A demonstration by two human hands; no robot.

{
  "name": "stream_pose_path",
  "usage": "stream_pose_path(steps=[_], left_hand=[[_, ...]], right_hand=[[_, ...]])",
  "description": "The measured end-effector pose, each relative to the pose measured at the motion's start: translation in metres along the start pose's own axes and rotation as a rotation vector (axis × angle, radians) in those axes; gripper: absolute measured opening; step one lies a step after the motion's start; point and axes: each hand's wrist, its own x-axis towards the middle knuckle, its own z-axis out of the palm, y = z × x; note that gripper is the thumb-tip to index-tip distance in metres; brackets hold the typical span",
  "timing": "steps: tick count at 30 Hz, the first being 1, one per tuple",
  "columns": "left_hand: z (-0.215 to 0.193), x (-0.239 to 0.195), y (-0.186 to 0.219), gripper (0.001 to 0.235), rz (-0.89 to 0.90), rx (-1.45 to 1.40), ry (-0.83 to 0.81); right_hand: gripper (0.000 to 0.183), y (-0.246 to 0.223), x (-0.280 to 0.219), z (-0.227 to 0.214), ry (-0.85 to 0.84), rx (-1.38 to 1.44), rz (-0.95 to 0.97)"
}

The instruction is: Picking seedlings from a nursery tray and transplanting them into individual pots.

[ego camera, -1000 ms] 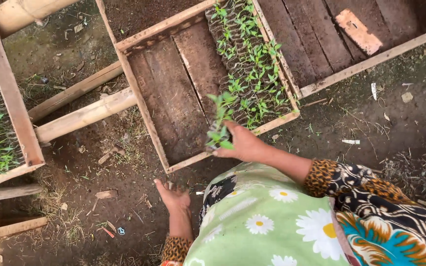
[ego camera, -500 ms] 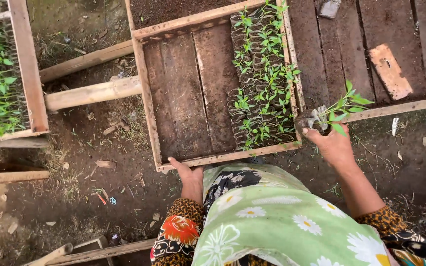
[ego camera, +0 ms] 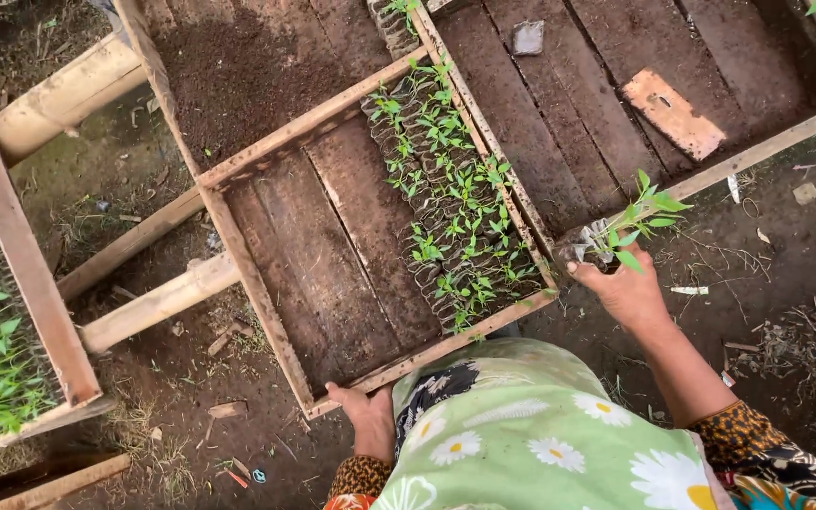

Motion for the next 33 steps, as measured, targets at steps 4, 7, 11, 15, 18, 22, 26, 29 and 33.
stream_pose_path(steps=[4, 7, 11, 15, 18, 22, 26, 29, 33], left_hand=[[0.003, 0.016, -0.001, 0.097, -0.061, -0.06, -0.021], [-0.002, 0.057, -0.004, 0.099, -0.022, -0.116, -0.039], [-0.034, 0.105, -0.004, 0.119, -0.069, -0.086, -0.346], [-0.063, 0.114, 0.018, 0.118, 0.003, -0.205, -0.24], [-0.054, 0.077, 0.047, 0.11, 0.055, -0.207, -0.216], [-0.039, 0.129, 0.063, 0.105, 0.118, -0.033, -0.109], [-0.056, 0.218, 0.046, 0.089, 0.133, -0.185, -0.34], [-0.053, 0.221, 0.041, 0.084, 0.125, -0.207, -0.319], [-0.048, 0.146, 0.054, 0.078, 0.129, -0.149, -0.322]], right_hand=[[0.102, -0.011, -0.012, 0.003, -0.019, 0.004, -0.012], [0.098, -0.016, -0.015, 0.009, -0.012, 0.059, 0.037], [0.093, -0.015, -0.015, 0.019, -0.059, -0.034, 0.032], [0.105, -0.028, -0.015, 0.031, -0.064, -0.042, -0.057], [0.102, -0.054, -0.03, 0.038, -0.094, 0.026, -0.086], [0.102, -0.075, -0.04, 0.058, -0.249, 0.172, -0.09], [0.085, -0.092, -0.057, 0.096, -0.362, 0.049, -0.578], [0.081, -0.134, -0.069, 0.14, -0.473, -0.064, -0.806], [0.075, -0.194, -0.061, 0.222, -0.471, -0.294, -1.211]])
